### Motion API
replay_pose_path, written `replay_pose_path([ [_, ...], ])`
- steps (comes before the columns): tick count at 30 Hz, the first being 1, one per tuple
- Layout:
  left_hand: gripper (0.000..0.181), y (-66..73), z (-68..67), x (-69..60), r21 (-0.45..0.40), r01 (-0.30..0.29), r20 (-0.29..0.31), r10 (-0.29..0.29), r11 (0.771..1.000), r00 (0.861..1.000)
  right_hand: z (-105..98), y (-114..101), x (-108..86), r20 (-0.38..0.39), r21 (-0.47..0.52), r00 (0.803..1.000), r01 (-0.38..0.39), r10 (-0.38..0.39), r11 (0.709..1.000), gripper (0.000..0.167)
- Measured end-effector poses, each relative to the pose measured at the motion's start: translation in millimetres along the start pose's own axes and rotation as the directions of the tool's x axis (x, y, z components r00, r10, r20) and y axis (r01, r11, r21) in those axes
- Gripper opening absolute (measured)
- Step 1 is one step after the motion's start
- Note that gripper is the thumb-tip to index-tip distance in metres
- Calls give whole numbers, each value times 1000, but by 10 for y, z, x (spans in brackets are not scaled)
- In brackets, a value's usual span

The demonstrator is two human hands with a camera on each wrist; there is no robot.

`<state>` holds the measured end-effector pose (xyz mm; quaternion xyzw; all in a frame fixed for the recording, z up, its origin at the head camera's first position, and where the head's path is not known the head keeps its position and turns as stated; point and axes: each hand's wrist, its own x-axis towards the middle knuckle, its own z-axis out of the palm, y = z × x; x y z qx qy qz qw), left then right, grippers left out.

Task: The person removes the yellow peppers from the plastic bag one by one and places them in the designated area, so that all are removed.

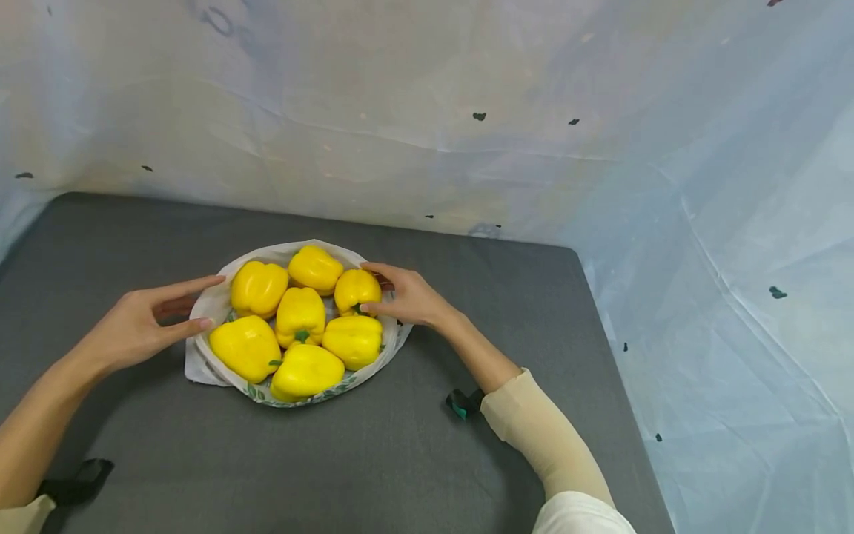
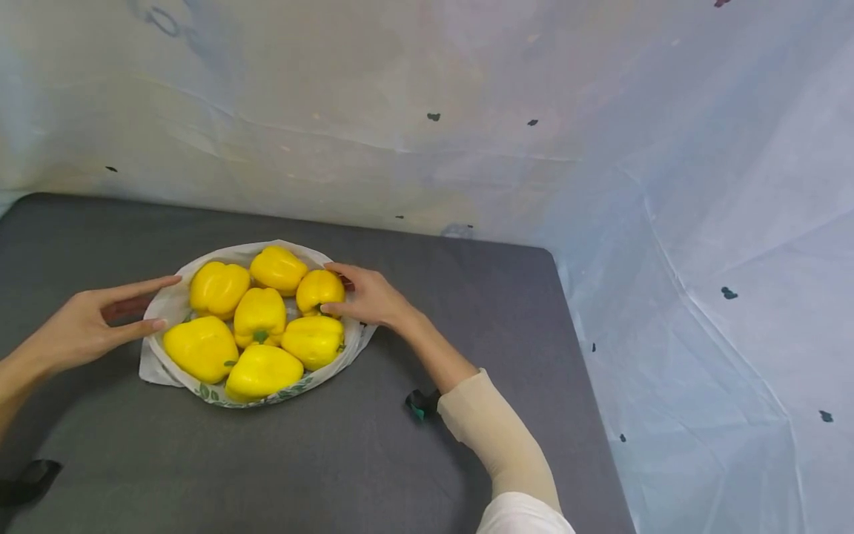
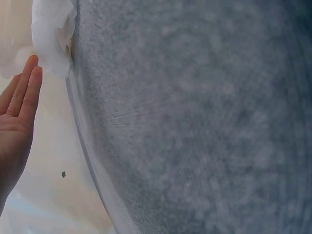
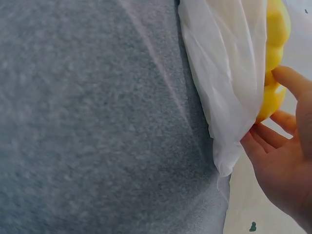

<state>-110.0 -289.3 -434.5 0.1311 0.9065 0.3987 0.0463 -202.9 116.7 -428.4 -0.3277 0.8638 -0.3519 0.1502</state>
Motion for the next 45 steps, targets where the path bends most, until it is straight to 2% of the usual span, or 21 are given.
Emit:
replay_pose_path([
  [5,61,-27,17,-5,-26,-39,-18,38,999,999,-14,-2,10,12,6,1000,-12,11,1000,69],
  [11,62,-34,1,-4,0,-26,-17,26,1000,1000,1,20,27,-4,91,1000,-8,8,996,68],
  [16,63,-28,-9,-26,10,-20,2,20,1000,1000,-11,26,26,-22,119,1000,14,-11,993,68],
  [25,63,-22,-45,-19,23,-7,14,6,1000,1000,-157,6,40,-127,277,992,42,-6,960,68],
  [29,63,-22,-58,-27,22,-5,21,4,1000,1000,-210,3,50,-156,277,988,37,7,960,70],
  [37,64,-23,-35,-58,11,-2,-2,2,1000,1000,-305,71,62,-150,268,989,43,-2,962,74],
  [41,65,-30,-38,-58,15,0,-7,1,1000,1000,-376,138,63,-159,288,987,18,30,958,74],
  [45,66,-40,-44,-56,27,13,3,-13,1000,1000,-446,225,46,-164,331,982,-34,93,943,73],
])
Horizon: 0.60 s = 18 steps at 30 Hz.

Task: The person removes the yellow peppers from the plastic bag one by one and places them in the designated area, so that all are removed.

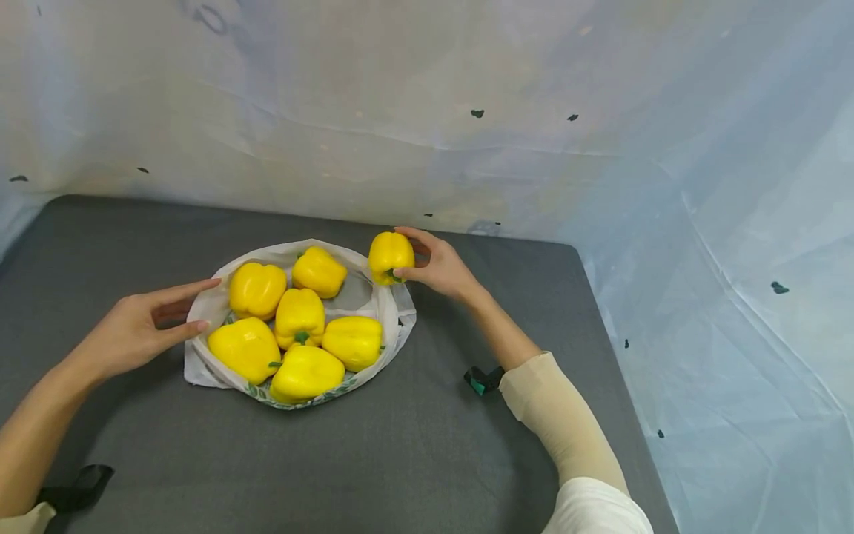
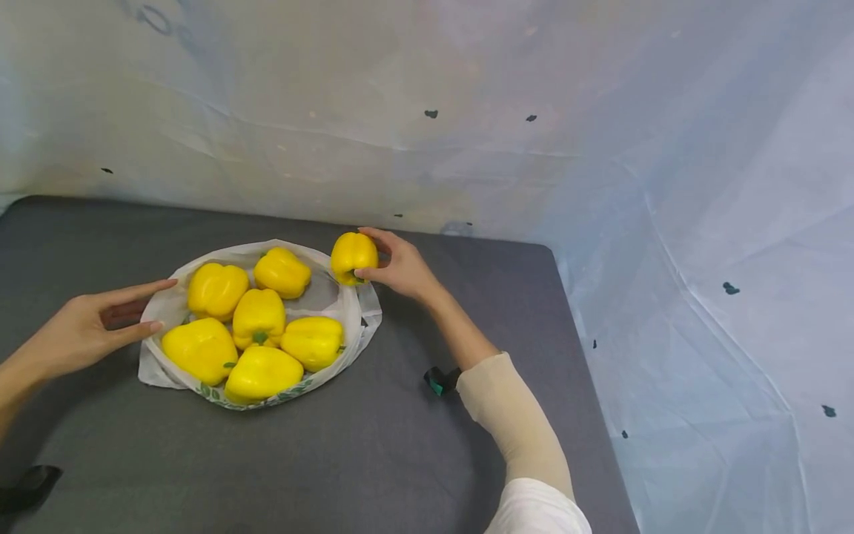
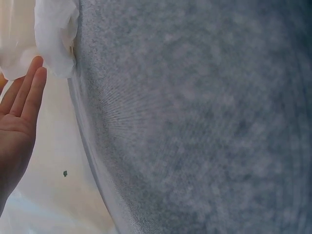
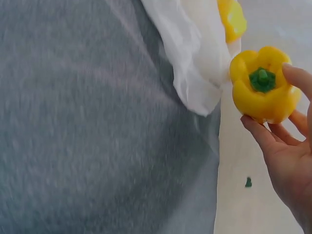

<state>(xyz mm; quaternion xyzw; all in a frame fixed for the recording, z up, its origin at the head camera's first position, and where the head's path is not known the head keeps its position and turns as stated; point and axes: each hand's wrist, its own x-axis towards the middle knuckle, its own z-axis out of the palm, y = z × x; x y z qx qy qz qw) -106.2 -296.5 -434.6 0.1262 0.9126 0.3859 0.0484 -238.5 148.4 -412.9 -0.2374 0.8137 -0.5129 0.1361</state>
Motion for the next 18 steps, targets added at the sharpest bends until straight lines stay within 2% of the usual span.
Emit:
replay_pose_path([
  [4,67,7,-10,11,21,4,14,-5,1000,1000,-94,13,-9,-14,32,999,-40,40,999,73],
  [11,69,39,-5,7,21,12,55,-13,1000,998,-217,-169,-87,-19,30,998,-52,52,998,74],
  [18,69,32,-7,3,40,-10,40,8,999,999,-313,-110,-80,-49,13,996,-77,78,997,73],
])
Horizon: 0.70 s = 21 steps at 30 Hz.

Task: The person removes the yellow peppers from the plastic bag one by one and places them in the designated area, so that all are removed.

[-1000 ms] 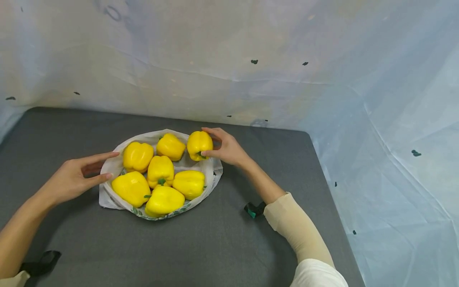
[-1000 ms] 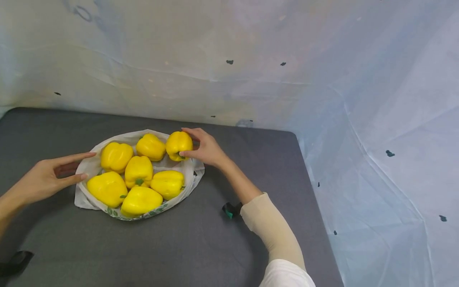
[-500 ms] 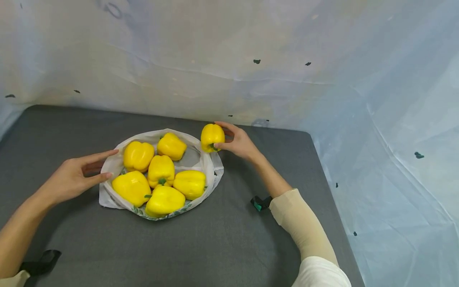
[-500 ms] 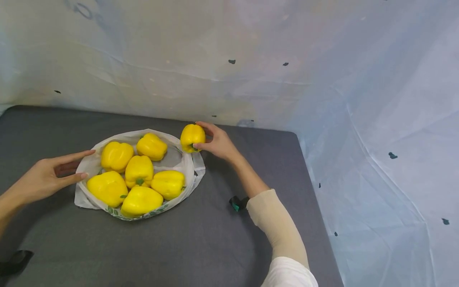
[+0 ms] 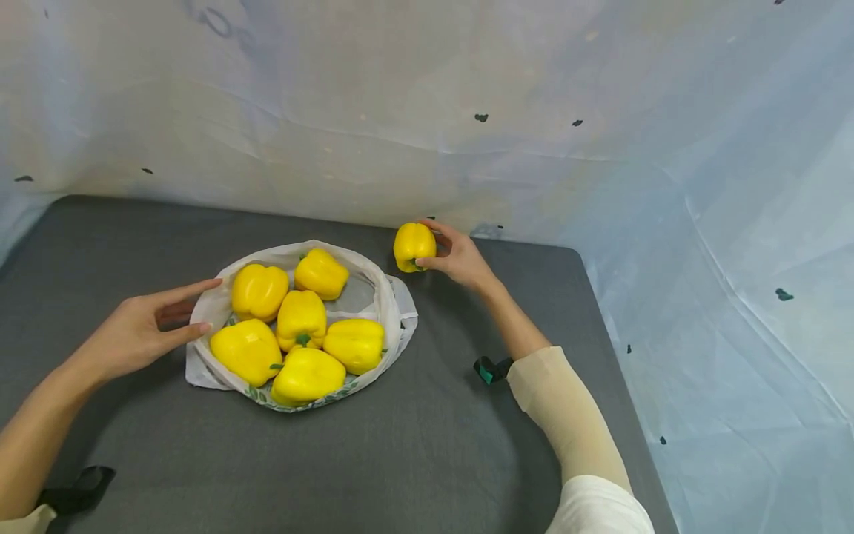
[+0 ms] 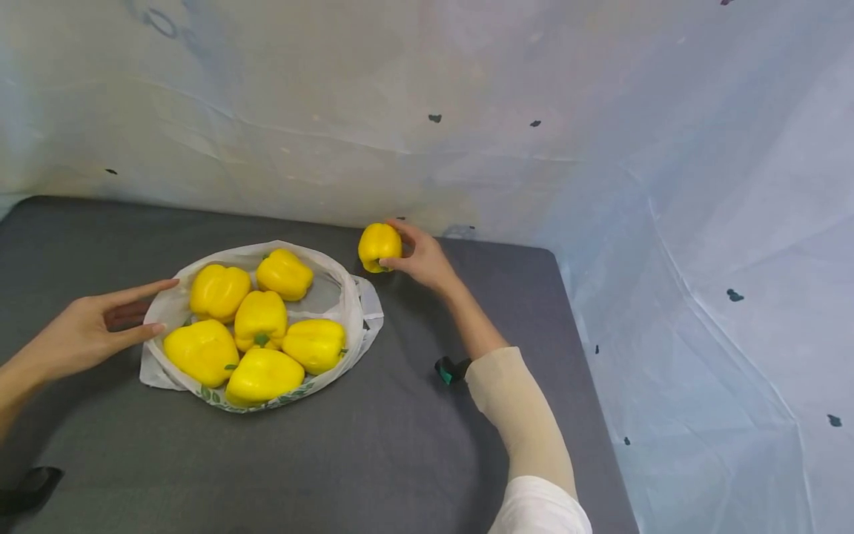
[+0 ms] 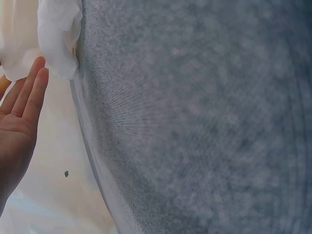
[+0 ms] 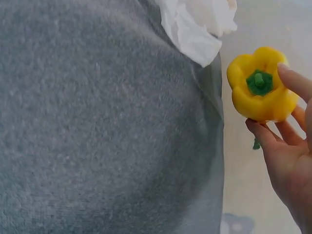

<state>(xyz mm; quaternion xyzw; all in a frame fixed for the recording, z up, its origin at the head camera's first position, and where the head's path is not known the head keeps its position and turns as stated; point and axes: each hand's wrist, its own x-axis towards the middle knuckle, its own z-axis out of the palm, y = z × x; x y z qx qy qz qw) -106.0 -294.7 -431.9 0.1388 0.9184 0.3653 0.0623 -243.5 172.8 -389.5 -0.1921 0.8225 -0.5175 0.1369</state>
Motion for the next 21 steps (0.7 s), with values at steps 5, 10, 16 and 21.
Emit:
replay_pose_path([
  [5,69,-12,-4,0,10,-5,-5,5,1000,1000,-62,99,24,-36,-26,999,-11,10,1000,72],
  [10,69,2,-5,-2,-2,-3,-1,3,1000,1000,-100,196,43,-51,3,999,1,-1,1000,71],
  [16,69,16,-4,-22,7,-1,-7,1,1000,1000,-124,314,55,-54,42,999,8,-6,999,70],
  [21,69,18,18,-43,13,2,-13,-2,1000,1000,-121,415,41,-69,87,997,-19,25,996,70],
])
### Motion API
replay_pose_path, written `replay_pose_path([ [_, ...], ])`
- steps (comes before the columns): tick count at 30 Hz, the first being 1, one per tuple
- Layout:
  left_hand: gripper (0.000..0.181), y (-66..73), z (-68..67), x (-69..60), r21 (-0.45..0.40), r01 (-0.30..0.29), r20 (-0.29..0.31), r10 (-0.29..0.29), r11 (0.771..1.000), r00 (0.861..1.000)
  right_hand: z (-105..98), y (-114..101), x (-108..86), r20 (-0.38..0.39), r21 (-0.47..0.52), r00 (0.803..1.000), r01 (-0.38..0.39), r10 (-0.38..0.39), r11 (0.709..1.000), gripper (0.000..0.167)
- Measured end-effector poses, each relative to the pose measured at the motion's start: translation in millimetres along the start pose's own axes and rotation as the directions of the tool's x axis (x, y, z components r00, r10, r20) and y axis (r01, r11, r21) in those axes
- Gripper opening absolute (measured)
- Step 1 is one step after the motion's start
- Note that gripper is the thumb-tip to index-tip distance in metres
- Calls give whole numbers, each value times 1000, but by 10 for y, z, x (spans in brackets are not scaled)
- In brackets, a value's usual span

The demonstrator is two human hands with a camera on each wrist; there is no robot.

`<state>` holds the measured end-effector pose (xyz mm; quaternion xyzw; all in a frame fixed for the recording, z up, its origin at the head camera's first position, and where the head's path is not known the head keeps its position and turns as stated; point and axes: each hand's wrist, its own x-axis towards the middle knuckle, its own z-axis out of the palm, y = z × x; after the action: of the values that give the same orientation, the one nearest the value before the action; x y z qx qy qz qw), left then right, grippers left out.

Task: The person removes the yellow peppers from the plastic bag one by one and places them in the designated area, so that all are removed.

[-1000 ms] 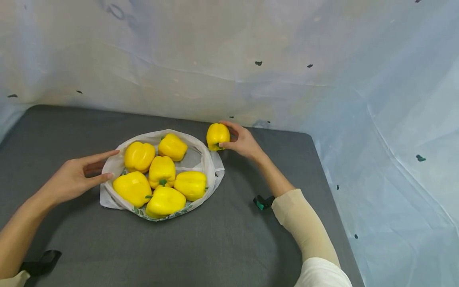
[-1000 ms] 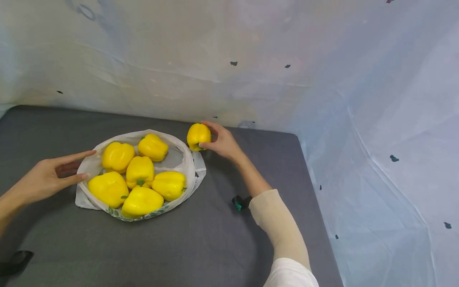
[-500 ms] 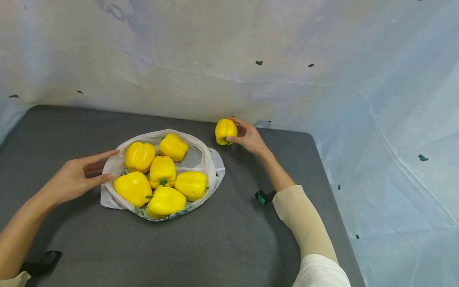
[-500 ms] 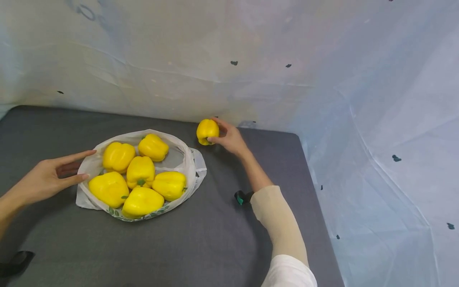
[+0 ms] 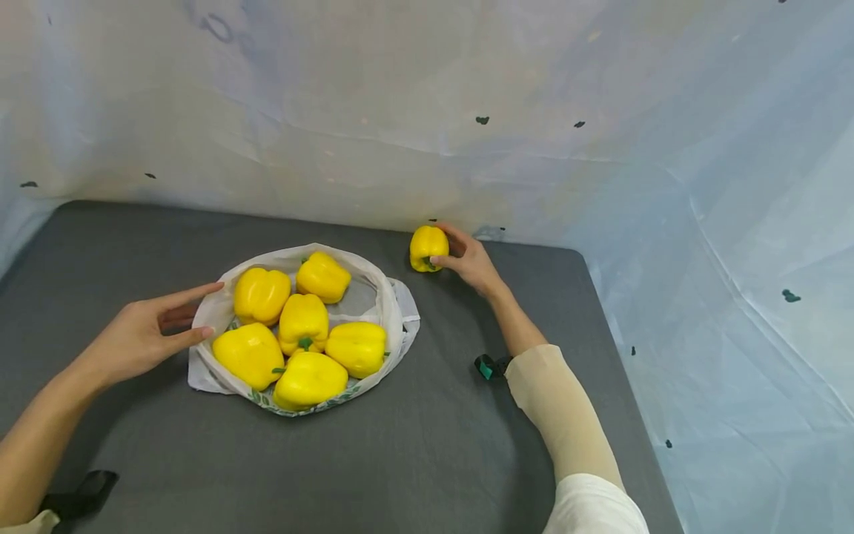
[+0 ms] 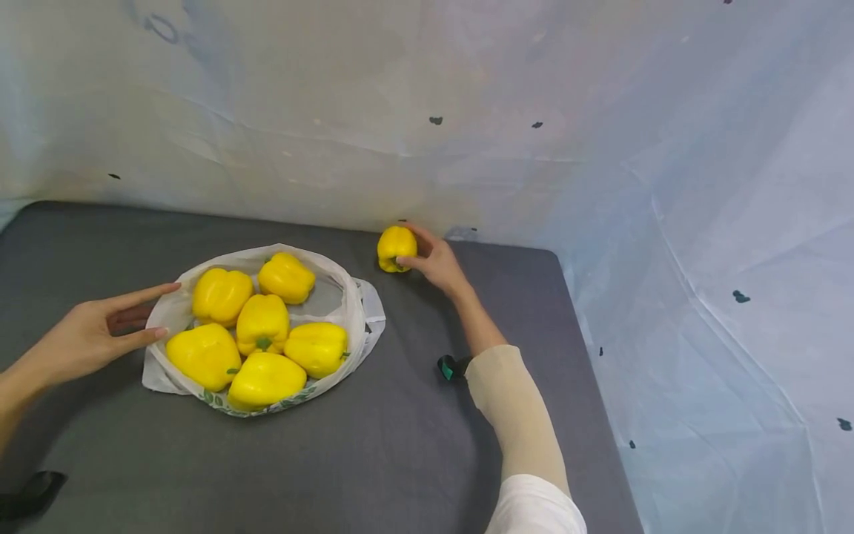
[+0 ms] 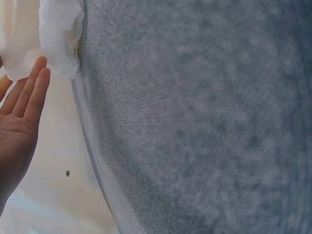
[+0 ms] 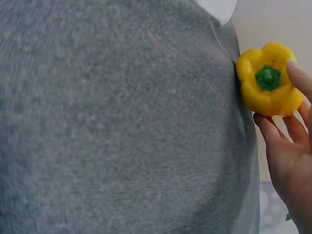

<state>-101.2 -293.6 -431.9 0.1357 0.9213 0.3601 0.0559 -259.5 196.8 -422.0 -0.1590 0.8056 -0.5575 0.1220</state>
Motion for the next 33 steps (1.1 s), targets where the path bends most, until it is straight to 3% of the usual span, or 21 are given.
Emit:
replay_pose_path([
  [8,70,3,-8,16,-9,-2,18,3,1000,1000,8,89,-1,-41,54,999,-24,26,998,71],
  [15,71,16,-7,21,1,-10,5,10,1000,1000,3,445,160,-87,72,996,-21,27,997,68],
  [24,69,52,7,43,-3,-18,0,18,1000,1000,11,413,147,-134,74,991,-8,18,997,67],
  [33,71,60,18,81,0,-7,12,7,1000,1000,-23,116,-1,-168,89,986,22,-7,996,63],
])
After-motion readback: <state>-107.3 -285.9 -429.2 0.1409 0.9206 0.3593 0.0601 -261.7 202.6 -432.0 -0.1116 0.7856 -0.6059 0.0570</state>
